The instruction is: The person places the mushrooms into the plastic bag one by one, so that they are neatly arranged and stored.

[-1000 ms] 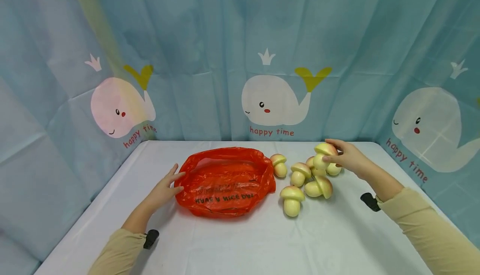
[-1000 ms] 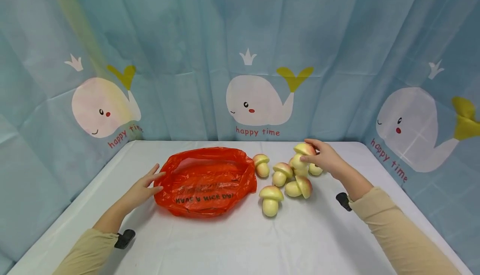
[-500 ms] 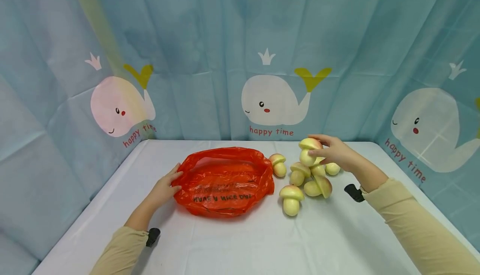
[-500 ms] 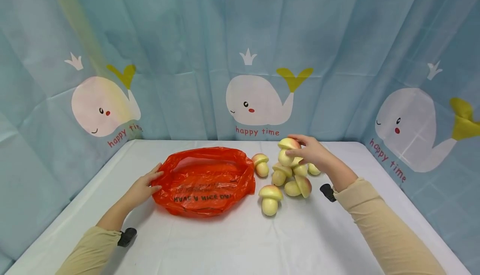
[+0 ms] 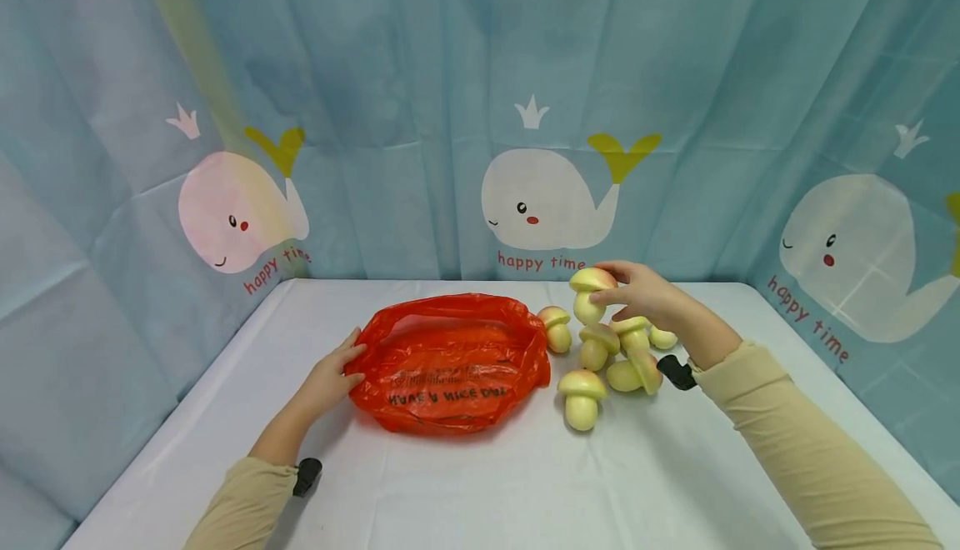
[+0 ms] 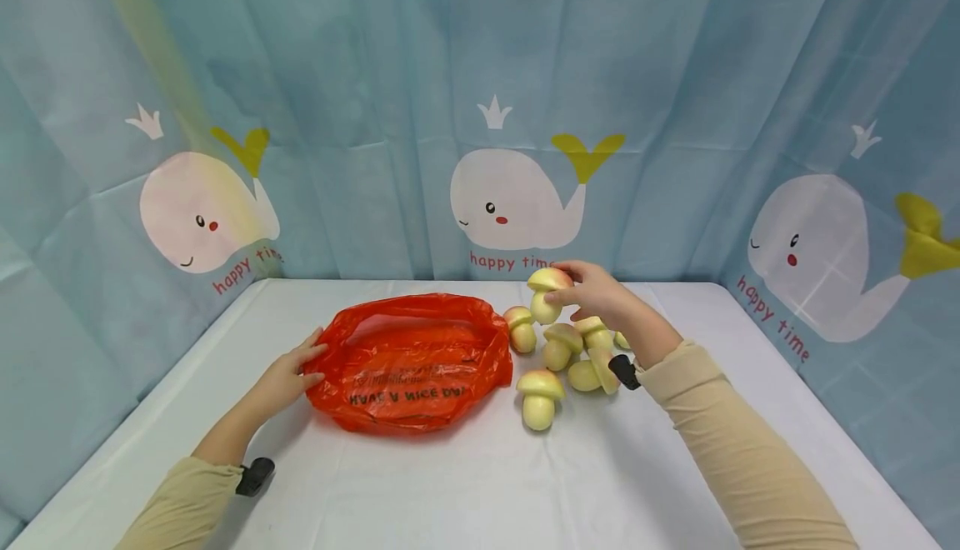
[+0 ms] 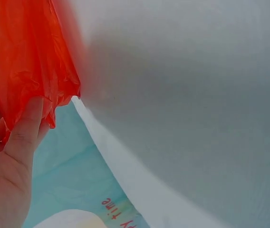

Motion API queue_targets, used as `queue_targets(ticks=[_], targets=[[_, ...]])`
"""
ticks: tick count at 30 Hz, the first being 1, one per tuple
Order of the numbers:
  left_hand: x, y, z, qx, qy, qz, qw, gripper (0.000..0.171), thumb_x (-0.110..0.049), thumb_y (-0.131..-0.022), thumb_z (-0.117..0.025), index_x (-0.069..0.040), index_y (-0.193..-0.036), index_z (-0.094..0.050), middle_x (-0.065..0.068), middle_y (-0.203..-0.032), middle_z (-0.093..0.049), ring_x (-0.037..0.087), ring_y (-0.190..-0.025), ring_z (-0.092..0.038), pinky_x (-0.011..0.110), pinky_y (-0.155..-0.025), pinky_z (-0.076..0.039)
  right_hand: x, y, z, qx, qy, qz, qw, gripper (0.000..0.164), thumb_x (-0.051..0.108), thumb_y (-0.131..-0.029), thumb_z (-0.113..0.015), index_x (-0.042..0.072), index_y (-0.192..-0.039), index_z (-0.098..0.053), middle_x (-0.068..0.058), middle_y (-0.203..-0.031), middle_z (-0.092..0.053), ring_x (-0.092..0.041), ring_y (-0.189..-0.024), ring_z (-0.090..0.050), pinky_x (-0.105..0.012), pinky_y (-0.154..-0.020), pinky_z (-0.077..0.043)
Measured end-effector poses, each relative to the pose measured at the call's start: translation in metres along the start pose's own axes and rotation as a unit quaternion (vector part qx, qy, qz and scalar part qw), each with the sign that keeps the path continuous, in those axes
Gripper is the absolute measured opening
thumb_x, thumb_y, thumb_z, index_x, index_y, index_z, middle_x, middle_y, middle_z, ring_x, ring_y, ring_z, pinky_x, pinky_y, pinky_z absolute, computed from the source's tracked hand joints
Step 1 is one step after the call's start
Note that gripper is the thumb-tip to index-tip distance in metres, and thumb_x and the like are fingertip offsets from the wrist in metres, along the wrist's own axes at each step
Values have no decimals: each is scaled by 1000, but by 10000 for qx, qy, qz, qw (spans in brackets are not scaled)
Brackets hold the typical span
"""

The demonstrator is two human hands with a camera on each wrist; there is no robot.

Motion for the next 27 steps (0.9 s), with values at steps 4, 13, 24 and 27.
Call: queue_targets(ticks=[4, 13, 24, 27], targets=[[-1, 1, 0, 14, 40, 48, 10000, 51, 8, -90, -54, 22, -136, -36, 30, -155, -15, 50, -140, -15, 59, -111, -21, 5, -4, -7, 100, -127, 42, 9999, 69, 13, -95, -63, -1, -151, -25, -24, -151, -29, -34, -116, -52, -47, -91, -50], [0, 1, -1, -17, 95, -73, 9999, 53, 9, -89, -54, 21, -137, -36, 30, -155, -15, 50, -140, -14, 60, -112, -19, 19, -12, -22, 188, -320, 108, 9992, 68, 11, -95, -61, 1, -152, -24, -24, -146, -37, -34, -117, -51, -43, -89, -50], [-1, 1, -2, 17, 70, -85, 9999, 53, 8, -90, -55, 21, -137, -36, 29, -155, -15, 49, -141, -15, 59, -112, -19, 32, -23, -33, 227, -519, 115, 9983, 67, 7, -95, -59, -1, -151, -23, -25, -141, -41, -30, -109, -52, -41, -84, -50], [-1, 1, -2, 8, 32, -94, 10000, 52, 9, -89, -55, 21, -137, -36, 30, -155, -16, 50, -140, -15, 59, -112, -20, 35, -25, -36, 211, -509, 56, 9985, 65, 6, -95, -59, -2, -150, -25, -24, -139, -42, -30, -108, -53, -41, -84, -50]])
Point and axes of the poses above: each hand's wrist, its own y-axis away from the middle knuckle, its own z-axis out of the back of the hand, x = y × z, the point moved 4 cm from there along -y, towards the middle knuckle
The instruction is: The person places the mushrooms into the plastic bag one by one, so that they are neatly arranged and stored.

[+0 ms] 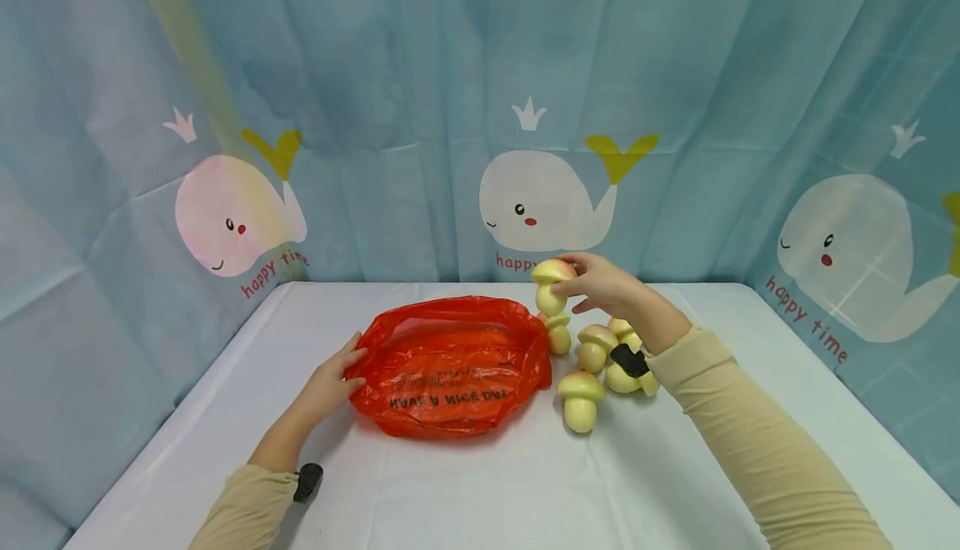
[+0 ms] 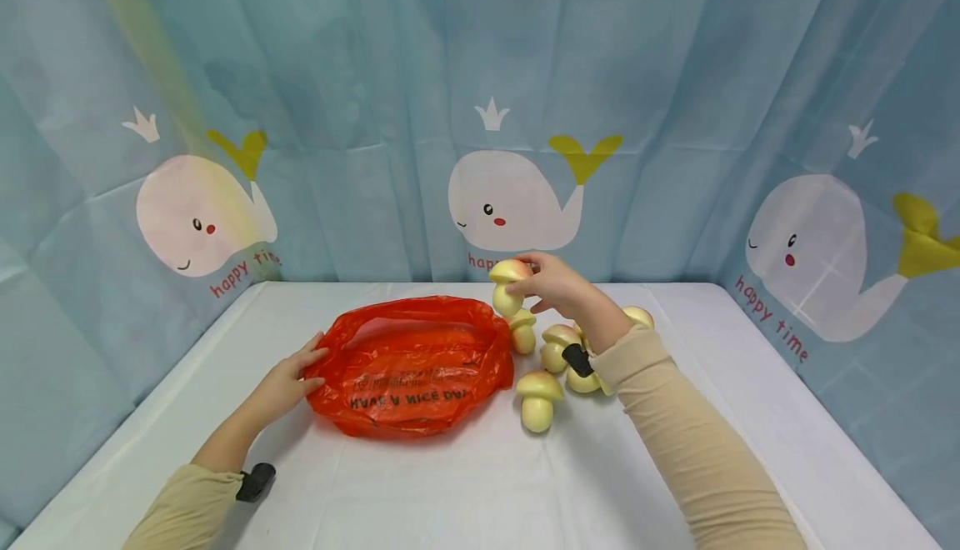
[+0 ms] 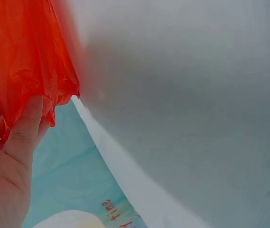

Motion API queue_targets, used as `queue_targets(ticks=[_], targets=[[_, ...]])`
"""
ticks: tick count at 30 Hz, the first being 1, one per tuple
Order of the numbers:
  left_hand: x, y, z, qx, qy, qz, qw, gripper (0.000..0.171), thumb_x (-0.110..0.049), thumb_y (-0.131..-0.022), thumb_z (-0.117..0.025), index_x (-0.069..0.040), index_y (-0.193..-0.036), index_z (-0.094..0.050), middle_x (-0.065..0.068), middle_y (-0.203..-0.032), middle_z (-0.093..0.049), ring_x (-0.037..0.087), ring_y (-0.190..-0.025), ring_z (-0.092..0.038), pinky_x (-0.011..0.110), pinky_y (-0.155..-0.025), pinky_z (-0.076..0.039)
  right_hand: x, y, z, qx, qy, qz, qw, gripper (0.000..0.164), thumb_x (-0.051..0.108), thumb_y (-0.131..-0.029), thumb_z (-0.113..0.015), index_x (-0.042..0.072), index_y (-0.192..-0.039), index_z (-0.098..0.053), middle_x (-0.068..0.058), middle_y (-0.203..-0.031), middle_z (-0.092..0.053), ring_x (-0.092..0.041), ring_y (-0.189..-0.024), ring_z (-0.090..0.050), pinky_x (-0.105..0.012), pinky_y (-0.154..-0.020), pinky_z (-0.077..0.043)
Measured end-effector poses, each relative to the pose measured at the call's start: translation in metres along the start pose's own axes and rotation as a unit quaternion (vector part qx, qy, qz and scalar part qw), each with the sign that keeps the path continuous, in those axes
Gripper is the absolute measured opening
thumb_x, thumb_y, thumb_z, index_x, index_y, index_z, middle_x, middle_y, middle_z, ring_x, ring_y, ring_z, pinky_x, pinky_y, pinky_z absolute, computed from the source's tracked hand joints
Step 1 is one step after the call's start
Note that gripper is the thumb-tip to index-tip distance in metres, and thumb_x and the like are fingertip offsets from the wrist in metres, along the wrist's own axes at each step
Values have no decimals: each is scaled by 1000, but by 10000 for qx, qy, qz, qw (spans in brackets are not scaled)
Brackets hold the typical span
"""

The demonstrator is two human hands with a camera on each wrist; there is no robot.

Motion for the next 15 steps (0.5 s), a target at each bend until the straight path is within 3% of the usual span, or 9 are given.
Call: queue_targets(ticks=[7, 15], targets=[[0, -1, -1, 31, 50, -32, 10000, 53, 9, -89, -55, 21, -137, -36, 30, -155, -15, 50, -140, -15, 60, -111, -20, 4, -9, -8, 66, -70, -71, 9999, 63, 6, -94, -60, -2, -149, -28, -24, -141, -41, -34, -115, -49, -58, -100, -41], [2, -2, -1, 80, 92, 80, 9999, 53, 7, -90, -55, 20, -138, -36, 29, -156, -15, 50, -140, -14, 60, -111, -21, 11, -18, -22, 62, 42, -134, 9999, 61, 3, -92, -61, 3, -148, -35, -20, -140, -44, -33, -114, -52, -57, -98, -44]])
Point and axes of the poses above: each hand's wrist, its own y-axis away from the middle knuckle, its own z-axis out of the back of the hand, x = y × z, the point moved 4 cm from there along -y, towards the middle knuckle
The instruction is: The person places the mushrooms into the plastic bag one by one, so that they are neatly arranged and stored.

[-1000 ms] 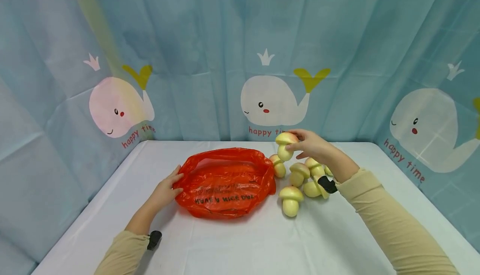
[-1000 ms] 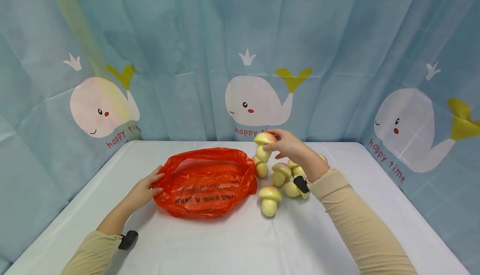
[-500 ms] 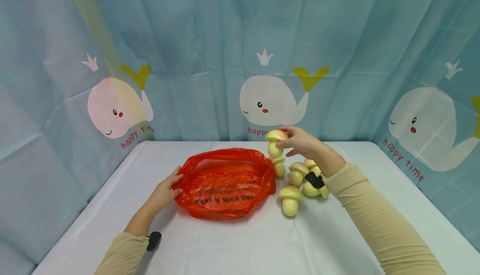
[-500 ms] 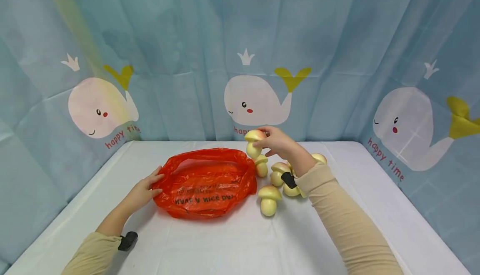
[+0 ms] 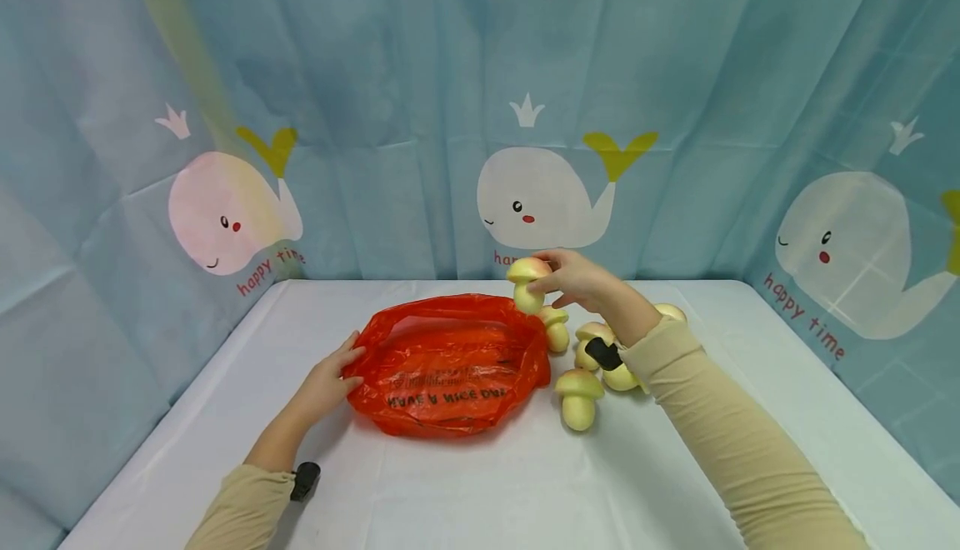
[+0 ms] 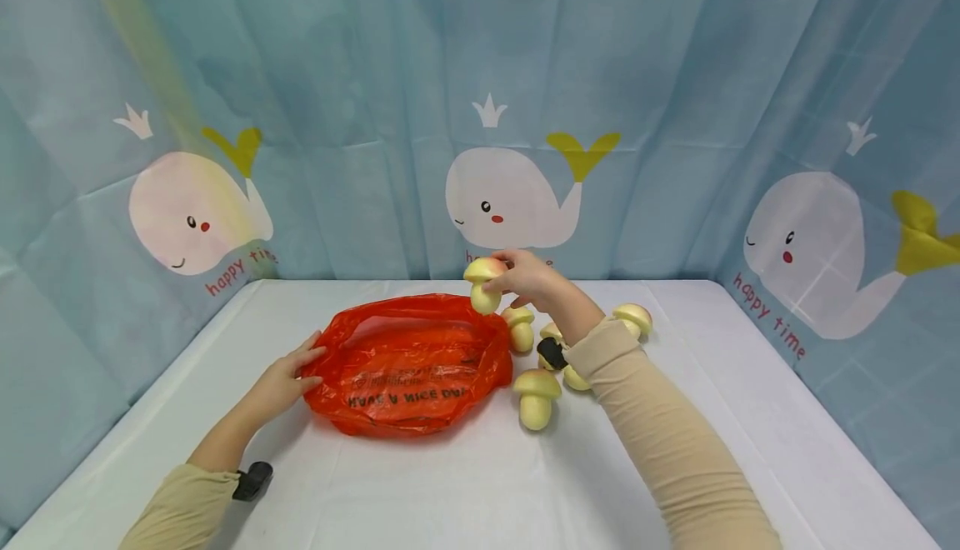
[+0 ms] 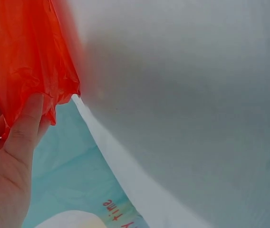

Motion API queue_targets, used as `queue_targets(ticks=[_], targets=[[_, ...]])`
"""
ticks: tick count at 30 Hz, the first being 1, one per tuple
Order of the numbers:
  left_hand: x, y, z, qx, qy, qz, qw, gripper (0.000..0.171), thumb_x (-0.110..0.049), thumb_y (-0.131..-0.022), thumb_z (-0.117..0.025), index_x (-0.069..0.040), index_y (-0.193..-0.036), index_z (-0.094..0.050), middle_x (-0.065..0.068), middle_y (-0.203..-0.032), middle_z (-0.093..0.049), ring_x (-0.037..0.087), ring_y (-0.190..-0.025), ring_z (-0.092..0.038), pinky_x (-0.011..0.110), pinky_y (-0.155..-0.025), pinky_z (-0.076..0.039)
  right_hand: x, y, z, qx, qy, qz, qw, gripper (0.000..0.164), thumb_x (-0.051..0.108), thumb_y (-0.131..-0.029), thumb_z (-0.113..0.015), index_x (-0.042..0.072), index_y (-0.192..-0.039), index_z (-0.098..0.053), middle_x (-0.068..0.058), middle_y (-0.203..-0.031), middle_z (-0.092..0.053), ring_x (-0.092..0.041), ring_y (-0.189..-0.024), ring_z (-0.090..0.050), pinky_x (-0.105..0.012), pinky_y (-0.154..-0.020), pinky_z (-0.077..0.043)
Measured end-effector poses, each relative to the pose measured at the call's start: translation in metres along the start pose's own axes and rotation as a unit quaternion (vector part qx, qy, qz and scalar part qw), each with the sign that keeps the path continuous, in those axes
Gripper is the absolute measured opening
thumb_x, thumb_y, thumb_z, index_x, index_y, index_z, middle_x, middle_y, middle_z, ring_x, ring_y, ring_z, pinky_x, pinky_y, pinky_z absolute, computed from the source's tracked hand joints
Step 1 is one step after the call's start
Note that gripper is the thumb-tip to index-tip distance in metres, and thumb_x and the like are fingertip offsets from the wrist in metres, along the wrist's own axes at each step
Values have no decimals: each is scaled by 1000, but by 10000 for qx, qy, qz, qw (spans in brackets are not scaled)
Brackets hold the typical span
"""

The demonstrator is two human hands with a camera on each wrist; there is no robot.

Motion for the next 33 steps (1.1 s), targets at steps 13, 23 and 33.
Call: queue_targets(ticks=[13, 23, 33], targets=[[-1, 1, -1, 36, 87, 35, 9999, 54, 9, -89, -55, 19, -138, -36, 29, -156, -15, 50, -140, -14, 60, -110, -22, 8, -11, -21, 206, -99, -72, 9997, 59, 5, -93, -61, 4, -147, -35, -18, -138, -45, -32, -112, -52, -37, -72, -49], [-2, 2, -2, 3, 63, -27, 10000, 53, 9, -89, -55, 19, -138, -36, 29, -155, -16, 50, -140, -15, 60, -111, -21, 13, -22, -38, 428, -335, -122, 9984, 57, 5, -95, -60, 6, -146, -36, -18, -130, -49, -25, -91, -60, -32, -72, -52], [-3, 3, -2, -10, 42, 0, 10000, 53, 8, -89, -55, 19, -138, -37, 28, -156, -17, 50, -140, -15, 60, -111, -21, 18, -33, -50, 374, -858, -404, 9948, 58, 1, -94, -59, 10, -147, -36, -19, -129, -49, -27, -83, -61, -35, -79, -55]])
Point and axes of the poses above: each hand's wrist, its own y-axis away from the middle knuckle, its own z-axis out of the back of the hand, x = y × z, the point moved 4 cm from there along -y, towards the middle knuckle
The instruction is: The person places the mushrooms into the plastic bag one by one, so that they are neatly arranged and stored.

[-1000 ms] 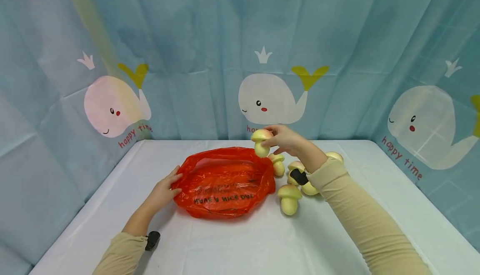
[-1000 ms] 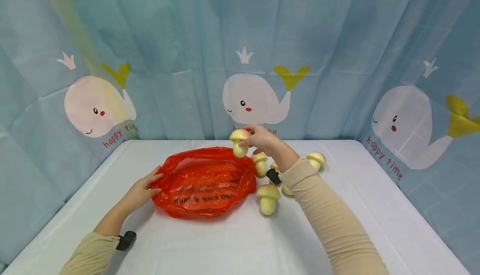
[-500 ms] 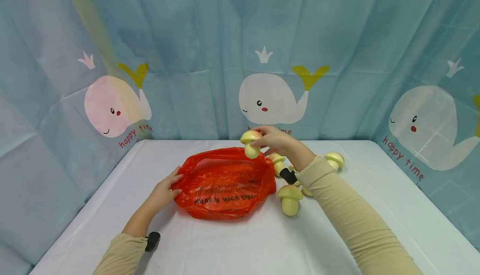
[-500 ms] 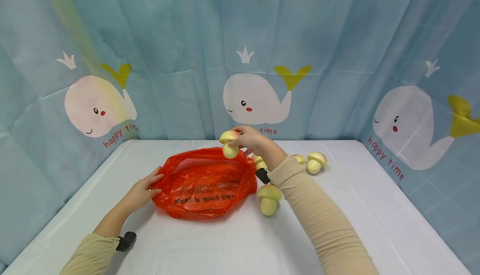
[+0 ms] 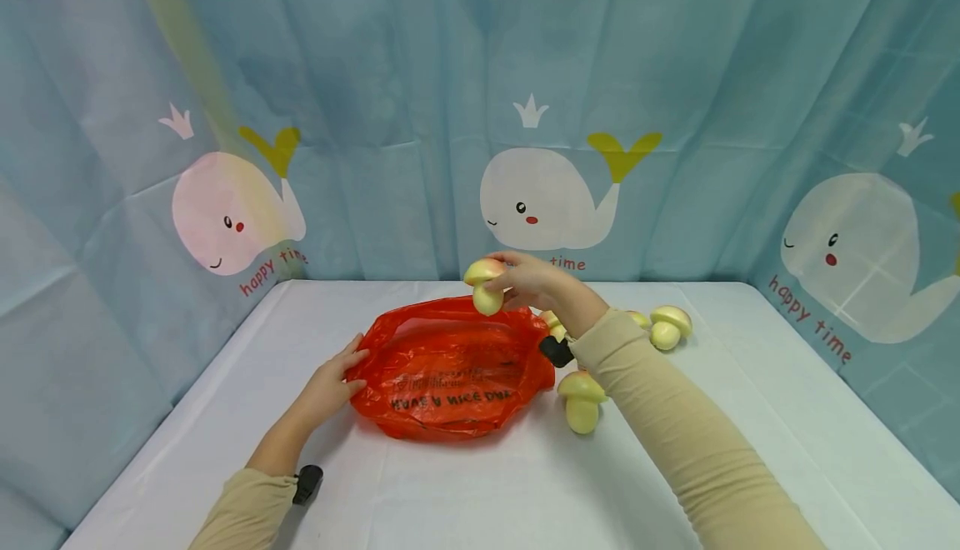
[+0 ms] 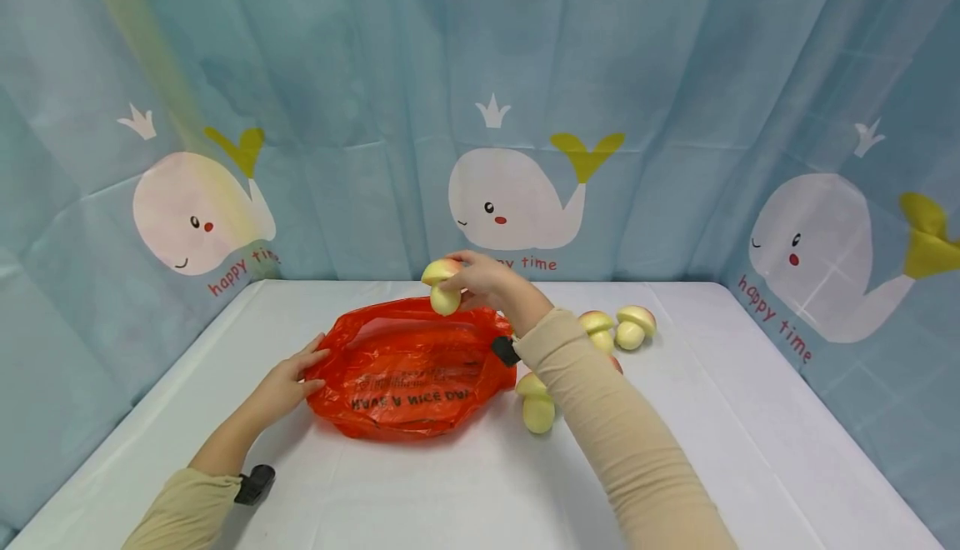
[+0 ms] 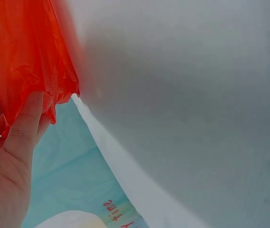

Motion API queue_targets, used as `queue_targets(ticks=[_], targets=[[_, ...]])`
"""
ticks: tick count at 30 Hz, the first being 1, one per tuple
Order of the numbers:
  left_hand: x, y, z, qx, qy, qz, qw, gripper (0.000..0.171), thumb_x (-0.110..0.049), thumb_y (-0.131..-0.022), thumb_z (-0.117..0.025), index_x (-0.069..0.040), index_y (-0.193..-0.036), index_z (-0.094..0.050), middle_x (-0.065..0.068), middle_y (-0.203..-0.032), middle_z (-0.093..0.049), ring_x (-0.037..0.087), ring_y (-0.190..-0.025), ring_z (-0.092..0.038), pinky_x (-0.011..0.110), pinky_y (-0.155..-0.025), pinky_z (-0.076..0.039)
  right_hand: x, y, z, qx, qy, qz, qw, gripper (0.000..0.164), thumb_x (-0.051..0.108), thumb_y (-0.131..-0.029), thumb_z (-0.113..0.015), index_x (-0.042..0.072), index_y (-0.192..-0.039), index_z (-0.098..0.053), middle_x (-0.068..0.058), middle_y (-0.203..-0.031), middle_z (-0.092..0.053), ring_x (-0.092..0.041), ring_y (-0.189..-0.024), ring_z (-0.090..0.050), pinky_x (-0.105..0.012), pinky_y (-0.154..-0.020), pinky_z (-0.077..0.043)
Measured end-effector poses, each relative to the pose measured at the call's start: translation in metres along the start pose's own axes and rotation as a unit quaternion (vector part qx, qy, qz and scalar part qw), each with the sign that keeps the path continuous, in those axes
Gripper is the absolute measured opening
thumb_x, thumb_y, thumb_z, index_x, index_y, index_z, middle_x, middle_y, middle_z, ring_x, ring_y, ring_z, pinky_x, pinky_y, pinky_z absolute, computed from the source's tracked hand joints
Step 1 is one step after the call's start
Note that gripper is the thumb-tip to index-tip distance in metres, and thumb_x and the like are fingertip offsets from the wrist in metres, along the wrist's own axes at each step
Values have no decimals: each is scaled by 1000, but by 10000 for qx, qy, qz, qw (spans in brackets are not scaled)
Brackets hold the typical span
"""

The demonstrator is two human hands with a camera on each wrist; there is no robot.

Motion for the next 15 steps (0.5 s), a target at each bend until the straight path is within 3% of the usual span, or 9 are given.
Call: queue_targets(ticks=[4, 8, 15], targets=[[-2, 0, 0, 19, 9, -9, 10000, 53, 9, -89, -56, 20, -137, -37, 29, -155, -17, 50, -140, -15, 60, -111, -21, -1, -6, -4, -74, -157, -217, 9996, 58, 2, -95, -59, 14, -147, -36, -19, -130, -49, -28, -84, -61, -42, -89, -52], [-1, 0, 0, -2, 0, -34, 10000, 52, 9, -89, -55, 20, -137, -38, 29, -155, -17, 50, -140, -16, 60, -110, -22, -3, -13, -10, -46, -327, -374, 9988, 58, 3, -95, -59, 13, -146, -35, -19, -131, -50, -28, -88, -60, -45, -87, -52], [2, 0, 0, -9, 74, 25, 10000, 52, 9, -89, -53, 19, -138, -36, 28, -156, -16, 50, -141, -14, 60, -110, -22, -4, -22, -22, -7, -570, -714, 9958, 35, 3, -94, -60, -4, -126, -49, -11, -91, -55, -21, -73, -55, -53, -101, -43]])
Point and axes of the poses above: each hand's wrist, its own y-axis away from the middle knuckle, its own z-axis out of the back of the hand, x = y × z, the point moved 4 cm from there along -y, towards the middle knuckle
